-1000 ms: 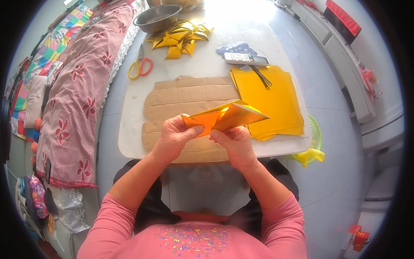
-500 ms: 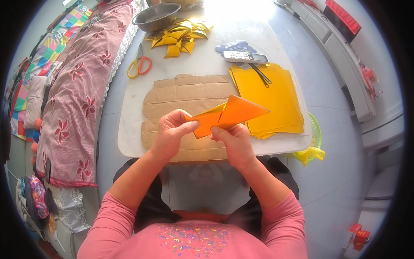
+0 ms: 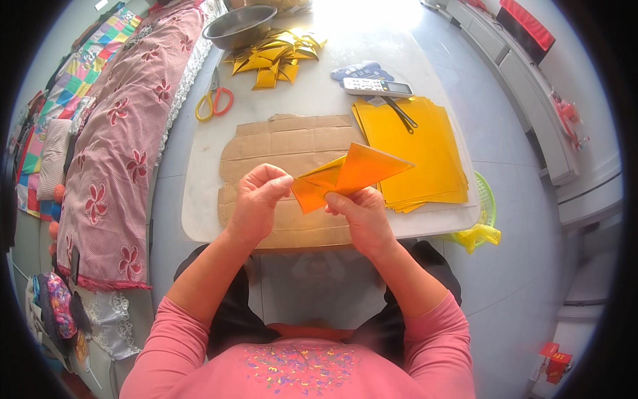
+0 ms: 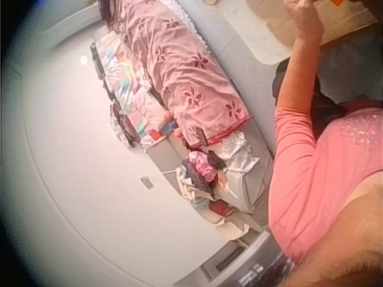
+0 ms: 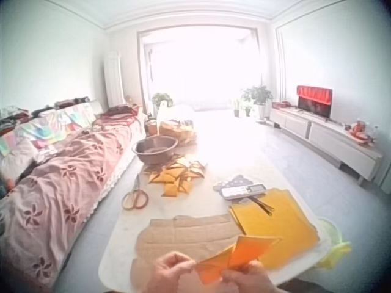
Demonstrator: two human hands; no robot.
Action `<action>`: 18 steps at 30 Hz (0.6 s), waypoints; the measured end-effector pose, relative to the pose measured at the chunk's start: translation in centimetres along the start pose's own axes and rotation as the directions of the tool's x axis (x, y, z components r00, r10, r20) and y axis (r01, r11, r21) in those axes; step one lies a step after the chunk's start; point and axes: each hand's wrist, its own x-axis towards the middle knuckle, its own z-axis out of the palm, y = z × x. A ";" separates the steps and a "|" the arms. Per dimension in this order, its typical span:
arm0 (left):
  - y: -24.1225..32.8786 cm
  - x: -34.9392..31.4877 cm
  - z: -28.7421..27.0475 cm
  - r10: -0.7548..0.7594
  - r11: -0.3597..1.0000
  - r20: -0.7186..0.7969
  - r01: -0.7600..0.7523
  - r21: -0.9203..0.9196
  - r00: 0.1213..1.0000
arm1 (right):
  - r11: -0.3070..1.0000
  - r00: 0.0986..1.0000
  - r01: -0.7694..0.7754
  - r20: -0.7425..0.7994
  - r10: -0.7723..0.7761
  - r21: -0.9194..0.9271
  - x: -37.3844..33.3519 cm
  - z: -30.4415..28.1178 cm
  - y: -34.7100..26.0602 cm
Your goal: The person folds a yellow sheet of paper into a triangular packet by hand, pressing creases and tucking flaps to form a small pouch. They place the finished packet aside and repeat the process with another sheet.
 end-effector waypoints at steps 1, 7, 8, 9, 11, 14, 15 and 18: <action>0.2 0.1 -0.2 -0.024 0.999 -0.051 0.022 -0.039 0.998 | 0.996 0.998 0.047 -0.025 -0.049 -0.072 -0.1 0.3 -0.2; 0.3 0.8 -0.9 -0.304 0.934 -0.113 0.273 -0.229 0.946 | -0.021 0.591 0.638 0.507 -0.628 -0.770 0.7 -0.1 -1.9; 0.4 0.7 -0.7 -0.389 0.899 -0.080 0.360 -0.249 0.918 | -0.140 0.558 0.637 0.578 -0.595 -0.758 0.7 -0.3 -1.9; 0.3 0.6 -0.2 -0.429 0.875 -0.028 0.407 -0.262 0.903 | -0.255 0.527 0.630 0.646 -0.552 -0.733 0.7 -0.5 -1.9; 0.1 0.0 1.1 -0.500 0.820 0.078 0.501 -0.277 0.862 | -0.432 0.466 0.604 0.736 -0.491 -0.670 0.8 -0.6 -1.5; -1.1 -0.2 0.1 -0.525 0.769 0.230 0.572 -0.285 0.820 | -0.544 0.383 0.606 0.812 -0.440 -0.580 1.0 0.1 -1.3; -1.6 -0.1 -0.2 -0.518 0.770 0.260 0.577 -0.271 0.815 | -0.555 0.372 0.603 0.818 -0.439 -0.572 0.9 0.3 -1.3; -1.1 -0.5 0.8 -0.523 0.754 0.287 0.593 -0.284 0.802 | -0.557 0.372 0.604 0.820 -0.436 -0.570 0.7 0.1 -1.2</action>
